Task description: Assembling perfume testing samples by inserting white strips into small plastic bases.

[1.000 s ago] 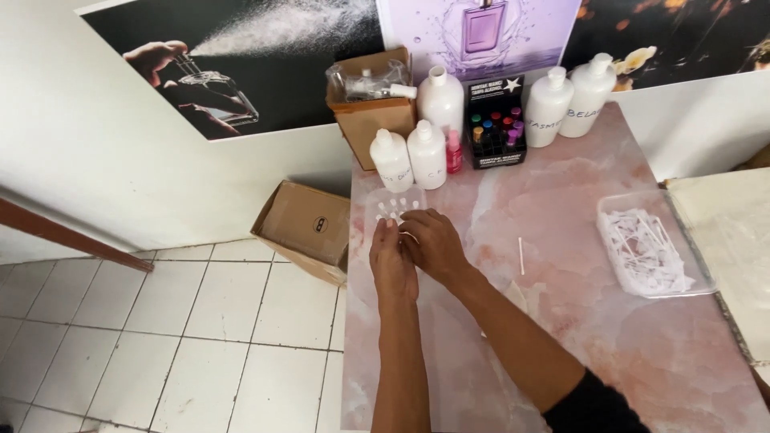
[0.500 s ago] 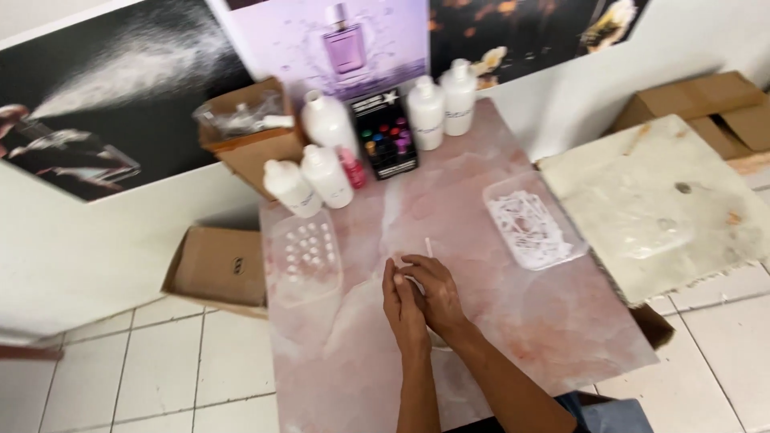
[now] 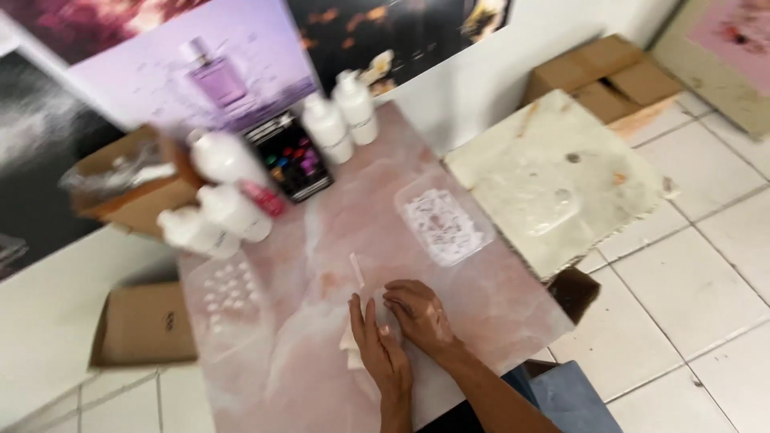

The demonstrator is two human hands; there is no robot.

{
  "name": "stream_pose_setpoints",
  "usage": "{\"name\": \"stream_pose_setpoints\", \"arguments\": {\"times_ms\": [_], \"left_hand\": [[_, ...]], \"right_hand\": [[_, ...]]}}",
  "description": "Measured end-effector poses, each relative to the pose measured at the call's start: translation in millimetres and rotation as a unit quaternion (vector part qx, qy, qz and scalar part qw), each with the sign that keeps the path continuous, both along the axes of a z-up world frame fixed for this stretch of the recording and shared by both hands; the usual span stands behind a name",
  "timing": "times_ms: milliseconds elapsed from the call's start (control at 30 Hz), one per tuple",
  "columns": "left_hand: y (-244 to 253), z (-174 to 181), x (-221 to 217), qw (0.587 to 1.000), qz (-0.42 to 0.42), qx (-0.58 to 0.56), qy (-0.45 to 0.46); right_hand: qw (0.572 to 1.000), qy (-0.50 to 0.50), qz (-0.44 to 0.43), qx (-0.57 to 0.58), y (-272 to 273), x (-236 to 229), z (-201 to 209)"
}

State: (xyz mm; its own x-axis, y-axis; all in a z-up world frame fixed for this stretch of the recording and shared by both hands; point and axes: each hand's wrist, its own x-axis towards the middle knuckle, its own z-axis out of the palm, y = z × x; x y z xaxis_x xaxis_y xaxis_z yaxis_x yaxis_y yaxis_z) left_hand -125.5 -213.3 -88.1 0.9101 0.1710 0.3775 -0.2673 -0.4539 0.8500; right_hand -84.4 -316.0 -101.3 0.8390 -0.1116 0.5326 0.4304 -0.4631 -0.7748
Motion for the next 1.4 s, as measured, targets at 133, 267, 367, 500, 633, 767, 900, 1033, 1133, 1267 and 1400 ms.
{"name": "stream_pose_setpoints", "arguments": {"times_ms": [133, 267, 367, 500, 633, 767, 900, 1033, 1133, 1267, 1400], "left_hand": [[-47.8, 15.2, 22.4, 0.997, -0.052, -0.060, 0.000], [-93.4, 21.9, 41.6, 0.988, -0.089, -0.125, -0.016], [-126.0, 26.8, 62.0, 0.980, -0.104, -0.159, -0.053], [-163.3, 20.3, 92.5, 0.973, -0.120, -0.187, -0.065], [-184.5, 26.5, 121.5, 0.976, -0.118, -0.176, -0.052], [-204.7, 14.7, 150.0, 0.980, -0.138, -0.127, -0.062], [-218.6, -7.4, 173.2, 0.981, -0.176, -0.051, -0.056], [-223.3, -8.2, 166.1, 0.980, -0.157, 0.052, -0.112], [-227.1, -8.2, 170.8, 0.974, -0.164, 0.083, -0.133], [-229.3, -15.4, 171.6, 0.973, -0.169, 0.077, -0.135], [-220.4, -3.6, 162.3, 0.978, -0.158, 0.023, -0.131]], "right_hand": [[1.000, 0.003, 0.012, 0.016, -40.8, -4.8, 27.2], [0.997, 0.024, -0.054, 0.051, -77.9, -6.6, 34.2], [0.989, 0.038, -0.134, 0.043, -127.6, 6.8, 24.8], [0.982, -0.026, -0.187, -0.005, -203.7, 31.9, 25.2], [0.963, -0.072, -0.238, -0.106, -252.0, 63.7, 30.9], [0.955, -0.018, -0.240, -0.175, -274.3, 96.2, 12.3], [0.949, 0.104, -0.194, -0.224, -267.8, 109.6, 24.2], [0.925, 0.187, -0.182, -0.276, -260.8, 112.8, 31.2], [0.908, 0.220, -0.178, -0.310, -264.2, 123.2, 23.5], [0.906, 0.206, -0.190, -0.316, -265.7, 126.6, 6.2], [0.905, 0.153, -0.221, -0.329, -259.2, 119.7, 16.6]]}}
